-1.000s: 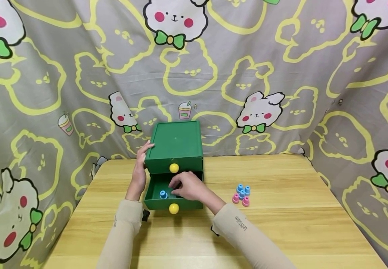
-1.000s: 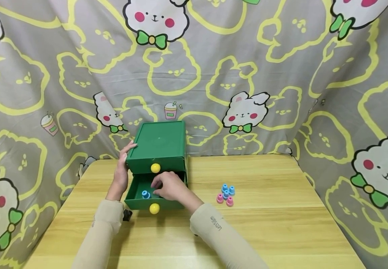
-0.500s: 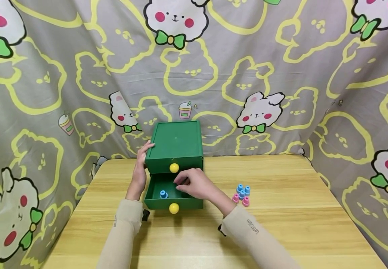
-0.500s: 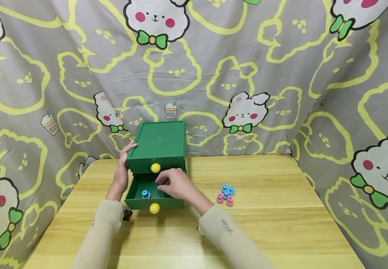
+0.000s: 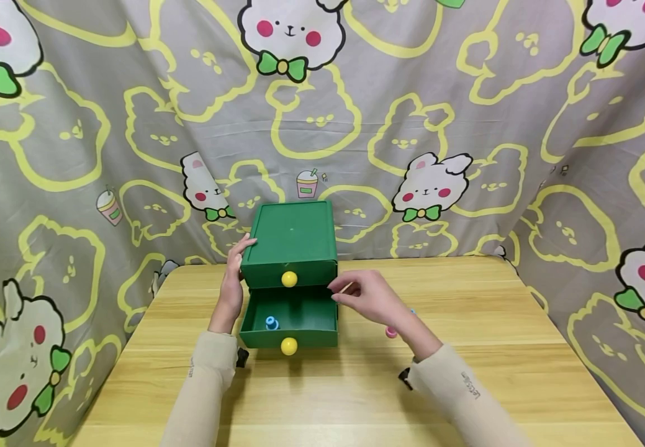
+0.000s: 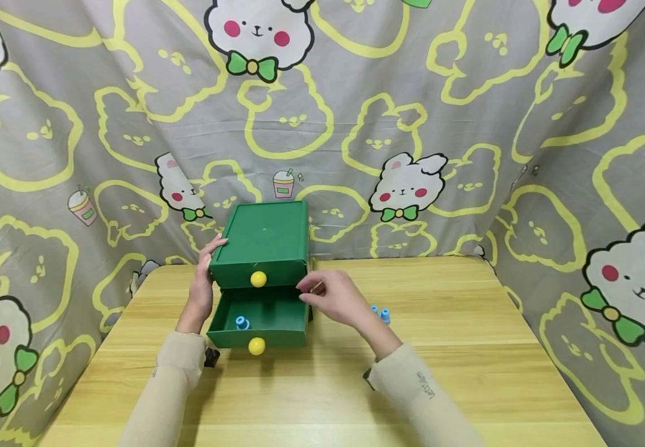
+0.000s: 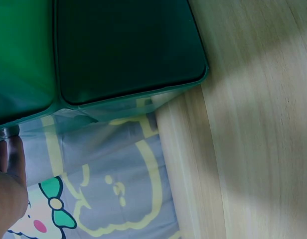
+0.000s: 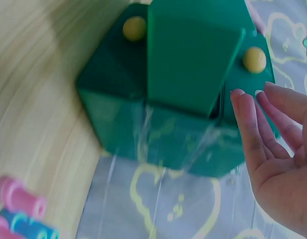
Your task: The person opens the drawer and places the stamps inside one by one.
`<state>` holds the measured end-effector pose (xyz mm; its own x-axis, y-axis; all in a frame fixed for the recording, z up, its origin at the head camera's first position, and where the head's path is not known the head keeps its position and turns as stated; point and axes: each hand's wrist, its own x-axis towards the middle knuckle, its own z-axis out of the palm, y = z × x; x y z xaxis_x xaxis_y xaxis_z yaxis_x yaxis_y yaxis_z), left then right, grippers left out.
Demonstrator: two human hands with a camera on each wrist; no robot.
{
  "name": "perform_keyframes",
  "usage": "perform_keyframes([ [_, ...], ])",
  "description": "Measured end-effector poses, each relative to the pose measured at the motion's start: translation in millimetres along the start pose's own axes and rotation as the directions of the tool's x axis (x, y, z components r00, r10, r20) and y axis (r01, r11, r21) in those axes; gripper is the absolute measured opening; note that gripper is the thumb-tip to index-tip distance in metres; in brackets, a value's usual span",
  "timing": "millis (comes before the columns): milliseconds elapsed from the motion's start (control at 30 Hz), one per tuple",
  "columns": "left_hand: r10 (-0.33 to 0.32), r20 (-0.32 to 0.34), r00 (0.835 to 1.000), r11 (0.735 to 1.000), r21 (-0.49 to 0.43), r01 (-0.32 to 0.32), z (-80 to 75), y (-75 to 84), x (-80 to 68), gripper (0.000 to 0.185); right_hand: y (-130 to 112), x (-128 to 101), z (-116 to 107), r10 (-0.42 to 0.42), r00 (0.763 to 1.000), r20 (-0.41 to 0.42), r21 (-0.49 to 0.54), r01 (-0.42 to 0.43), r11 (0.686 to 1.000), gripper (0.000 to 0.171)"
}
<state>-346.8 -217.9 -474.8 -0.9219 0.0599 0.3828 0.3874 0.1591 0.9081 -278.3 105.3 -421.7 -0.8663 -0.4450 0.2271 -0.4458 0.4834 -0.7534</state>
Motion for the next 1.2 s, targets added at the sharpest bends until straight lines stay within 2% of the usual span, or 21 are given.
perform_keyframes([
  [300, 0.021, -0.006, 1.0, 1.0, 0.005, -0.021, -2.0, -3.7, 1.0, 0.053, 29.7, -24.9, -36.4, 0.085, 0.992, -0.097, -0.03, -0.088, 0.996, 0.015],
  [567, 0.02, -0.007, 1.0, 1.0, 0.0, -0.02, -1.8, -3.8, 2.1, 0.053, 67.9, -42.9, -54.0, 0.128, 0.981, -0.149, -0.075, -0.14, 0.987, 0.018],
  [700, 0.006, -0.004, 1.0, 1.0, -0.006, -0.006, -0.3, 3.3, 0.7, 0.052, 85.6, -51.9, -58.2, 0.157, 0.975, -0.159, -0.085, -0.172, 0.982, 0.018],
  [933, -0.002, 0.009, 1.0, 1.0, -0.008, 0.002, 4.2, 27.9, -7.4, 0.052, 113.8, -65.7, -61.6, 0.228, 0.961, -0.155, -0.071, -0.241, 0.968, 0.024],
  [1200, 0.005, 0.012, 1.0, 1.0, -0.008, -0.005, 4.4, 27.4, -8.9, 0.052, 138.0, -77.2, -59.9, 0.302, 0.947, -0.107, -0.043, -0.308, 0.95, 0.039],
])
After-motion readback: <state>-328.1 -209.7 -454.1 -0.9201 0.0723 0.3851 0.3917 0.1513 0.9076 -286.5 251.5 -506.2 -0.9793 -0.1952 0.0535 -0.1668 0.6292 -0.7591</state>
